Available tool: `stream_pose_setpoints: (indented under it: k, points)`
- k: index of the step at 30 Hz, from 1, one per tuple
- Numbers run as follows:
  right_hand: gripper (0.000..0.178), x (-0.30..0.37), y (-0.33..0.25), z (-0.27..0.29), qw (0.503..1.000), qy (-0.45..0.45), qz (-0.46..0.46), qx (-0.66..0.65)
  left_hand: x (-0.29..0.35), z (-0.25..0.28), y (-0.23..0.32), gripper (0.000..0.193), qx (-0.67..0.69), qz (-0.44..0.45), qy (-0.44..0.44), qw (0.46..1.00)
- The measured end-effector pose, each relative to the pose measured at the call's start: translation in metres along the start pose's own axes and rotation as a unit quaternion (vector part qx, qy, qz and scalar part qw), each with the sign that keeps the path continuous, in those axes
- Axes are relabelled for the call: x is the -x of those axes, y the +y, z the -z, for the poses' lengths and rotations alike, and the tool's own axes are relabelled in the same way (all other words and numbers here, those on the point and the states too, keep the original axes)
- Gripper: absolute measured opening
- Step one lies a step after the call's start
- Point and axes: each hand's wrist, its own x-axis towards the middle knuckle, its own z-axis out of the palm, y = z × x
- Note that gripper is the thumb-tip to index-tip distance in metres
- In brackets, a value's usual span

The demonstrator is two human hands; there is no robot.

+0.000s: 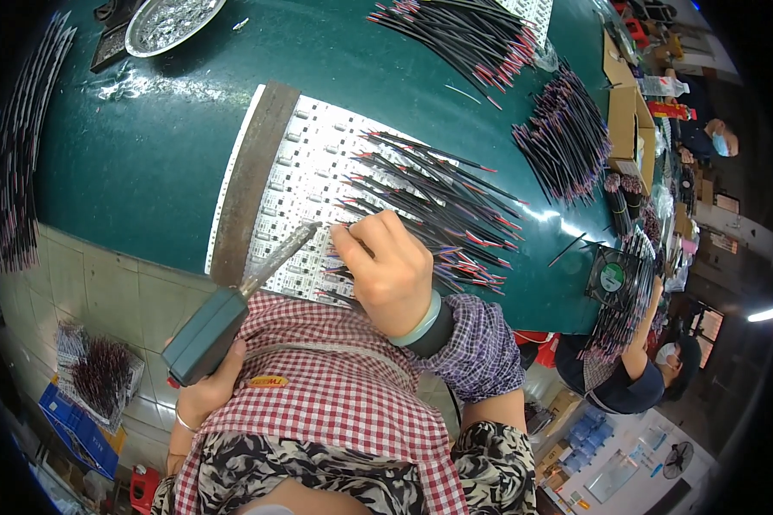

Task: The person solders wires onto LED strips using a soldering iron and a reel of solder.

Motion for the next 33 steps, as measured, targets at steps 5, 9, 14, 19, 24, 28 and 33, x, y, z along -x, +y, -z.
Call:
stream_pose_setpoints:
  k: [5,9,14,19,24,28,33]
  points:
    - [0.045,-0.001,0.0,0.001,1.0,0.0,0.01,-0.002,-0.006,-0.002,0.007,0.019,0.007,0.009,0.014,1.0]
    - [0.042,0.001,-0.003,-0.001,0.999,0.001,0.029,0.02,-0.006,-0.002,0.007,0.019,0.026,0.018,0.015,0.999]
    - [0.032,0.002,-0.001,-0.001,0.997,-0.012,0.05,0.05,0.0,0.0,0.001,0.02,-0.011,-0.035,0.026,0.999]
    - [0.04,0.0,-0.005,0.001,0.999,-0.009,0.023,0.026,0.024,-0.003,-0.009,0.021,0.071,0.076,0.046,0.994]
    - [0.046,0.005,-0.005,0.008,0.999,0.028,0.026,0.002,0.031,-0.007,-0.017,0.025,0.073,0.063,0.067,0.993]
    - [0.054,0.01,-0.012,0.006,0.999,0.001,-0.028,0.019,0.03,-0.008,-0.019,0.026,0.089,0.088,0.074,0.989]
    - [0.049,0.016,-0.012,-0.002,0.999,-0.015,0.002,0.031,0.03,-0.005,-0.017,0.024,0.054,0.066,0.052,0.995]
